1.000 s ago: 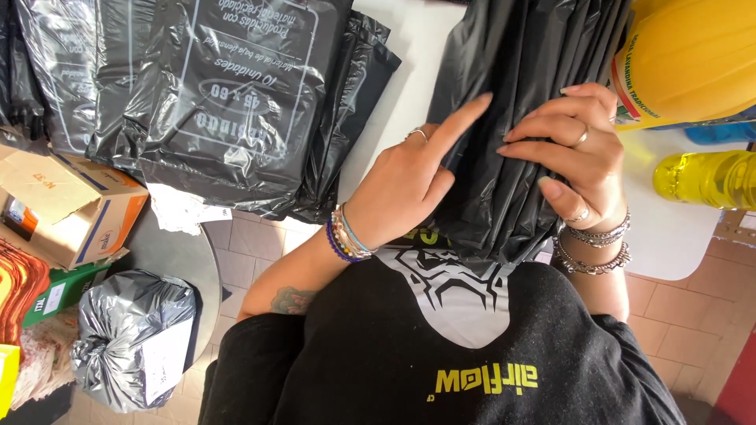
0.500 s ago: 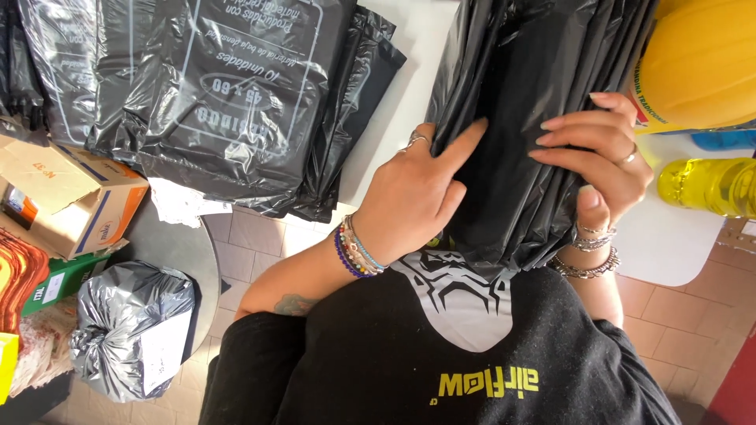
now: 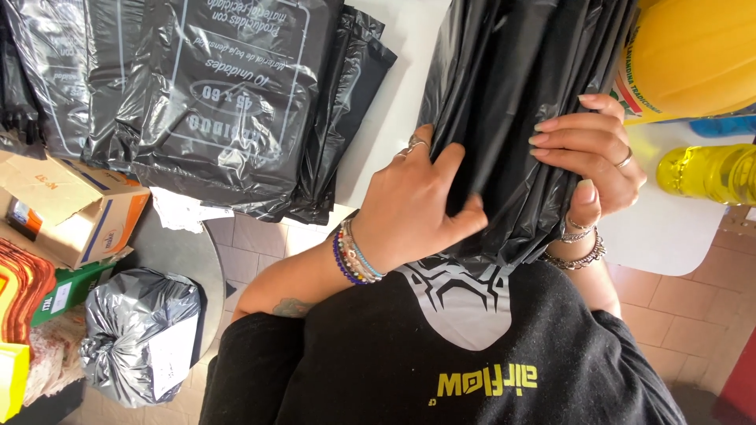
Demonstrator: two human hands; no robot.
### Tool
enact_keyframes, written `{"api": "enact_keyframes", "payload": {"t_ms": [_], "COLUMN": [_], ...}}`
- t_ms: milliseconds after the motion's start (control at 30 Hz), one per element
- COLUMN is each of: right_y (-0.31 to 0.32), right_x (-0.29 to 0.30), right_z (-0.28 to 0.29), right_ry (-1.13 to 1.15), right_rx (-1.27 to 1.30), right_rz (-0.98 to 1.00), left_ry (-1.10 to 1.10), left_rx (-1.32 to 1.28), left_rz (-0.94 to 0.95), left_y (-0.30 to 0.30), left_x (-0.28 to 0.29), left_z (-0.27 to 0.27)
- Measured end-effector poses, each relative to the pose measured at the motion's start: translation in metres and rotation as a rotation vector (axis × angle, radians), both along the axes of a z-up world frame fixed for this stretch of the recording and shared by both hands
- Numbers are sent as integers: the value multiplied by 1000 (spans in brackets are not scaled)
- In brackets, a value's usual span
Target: The person is counting and organizing several packs of black trash bags on a counter.
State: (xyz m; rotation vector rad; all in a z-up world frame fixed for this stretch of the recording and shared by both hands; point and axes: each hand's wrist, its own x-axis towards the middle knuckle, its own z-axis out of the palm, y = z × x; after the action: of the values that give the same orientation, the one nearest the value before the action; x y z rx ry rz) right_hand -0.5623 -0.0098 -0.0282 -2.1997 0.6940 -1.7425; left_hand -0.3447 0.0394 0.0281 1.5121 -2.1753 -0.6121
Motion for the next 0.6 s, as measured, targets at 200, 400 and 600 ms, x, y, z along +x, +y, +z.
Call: {"api": "enact_keyframes", "payload": {"t_ms": [200, 400, 600], "right_y": [-4, -2, -1], "right_x": [-13, -8, 3], "right_z": [-5, -1, 2], "right_ry": [55, 57, 38], "right_rx": [-11, -9, -48], "right_rz": [59, 37, -13], "left_ry": [48, -9, 159], "left_rx": [106, -104, 236], "left_rz": [-49, 122, -220], "left_y": [0, -1, -19], "left_x": [27, 41, -11], "left_z": [-5, -8, 2]}}
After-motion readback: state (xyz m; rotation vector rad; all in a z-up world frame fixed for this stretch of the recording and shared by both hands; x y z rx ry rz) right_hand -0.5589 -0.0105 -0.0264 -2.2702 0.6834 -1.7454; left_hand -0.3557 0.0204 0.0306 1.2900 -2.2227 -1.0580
